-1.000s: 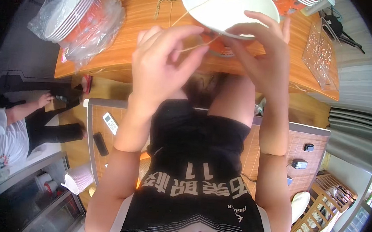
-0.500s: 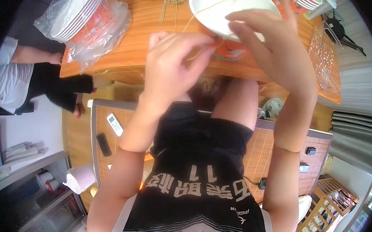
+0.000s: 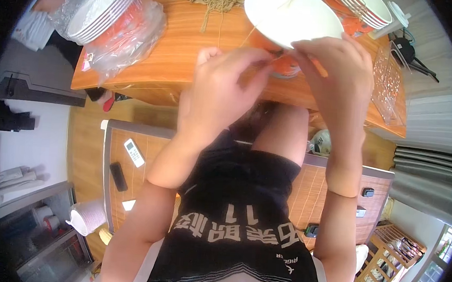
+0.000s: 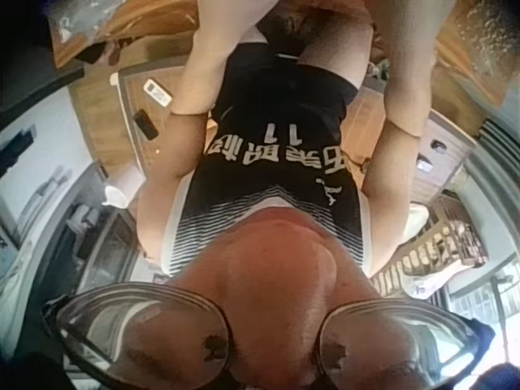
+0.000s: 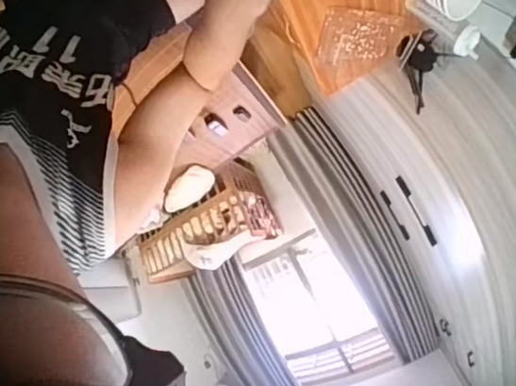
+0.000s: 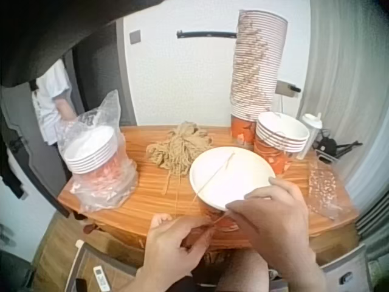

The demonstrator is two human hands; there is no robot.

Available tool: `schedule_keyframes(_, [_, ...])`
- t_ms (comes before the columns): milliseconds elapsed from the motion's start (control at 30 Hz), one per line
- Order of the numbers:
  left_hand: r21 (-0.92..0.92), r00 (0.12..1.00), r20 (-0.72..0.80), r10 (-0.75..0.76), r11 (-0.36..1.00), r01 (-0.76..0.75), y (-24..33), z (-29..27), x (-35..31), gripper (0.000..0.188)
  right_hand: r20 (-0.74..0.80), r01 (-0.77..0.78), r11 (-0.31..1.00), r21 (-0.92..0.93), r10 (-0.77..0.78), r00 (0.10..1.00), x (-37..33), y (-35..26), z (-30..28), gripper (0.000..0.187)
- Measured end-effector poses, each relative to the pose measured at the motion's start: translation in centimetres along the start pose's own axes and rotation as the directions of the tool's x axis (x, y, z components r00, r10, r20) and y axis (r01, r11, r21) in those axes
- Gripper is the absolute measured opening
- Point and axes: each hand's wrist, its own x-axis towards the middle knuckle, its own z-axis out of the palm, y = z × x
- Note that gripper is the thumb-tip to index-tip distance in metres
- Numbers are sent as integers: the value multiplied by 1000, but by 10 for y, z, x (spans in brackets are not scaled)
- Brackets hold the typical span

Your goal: Tying handle strings to paper buckets or bowls for final packaging.

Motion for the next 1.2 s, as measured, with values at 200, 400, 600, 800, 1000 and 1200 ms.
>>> schedule_keyframes(200, [-346, 972, 41, -233, 909, 233, 9, 9, 3, 10, -326, -140, 985, -101, 101, 940, -25, -30, 15, 12])
schedule_keyframes(400, [-334, 790, 367, -491, 723, 605, 20, -4, 22, 20, -425, -180, 968, 173, 238, 873, -42, -43, 46, 18])
schedule_keyframes(600, [-347, 758, 490, -430, 702, 622, 8, -9, 33, 16, -345, -211, 879, 428, 375, 861, -52, -48, 61, 23])
schedule_keyframes(800, [-434, 744, 504, -439, 615, 658, 6, -11, 31, 17, 504, -206, -469, 859, 703, 502, -55, -70, 70, 27])
schedule_keyframes(1000, [-456, 726, 520, -451, 573, 682, 3, -11, 29, 14, 683, -11, -785, 620, 533, 499, -39, -70, 73, 22])
schedule_keyframes(1200, [-360, 784, 362, -503, 701, 616, 11, -12, 34, 14, 676, 75, -892, 446, 391, 624, -45, -65, 74, 12])
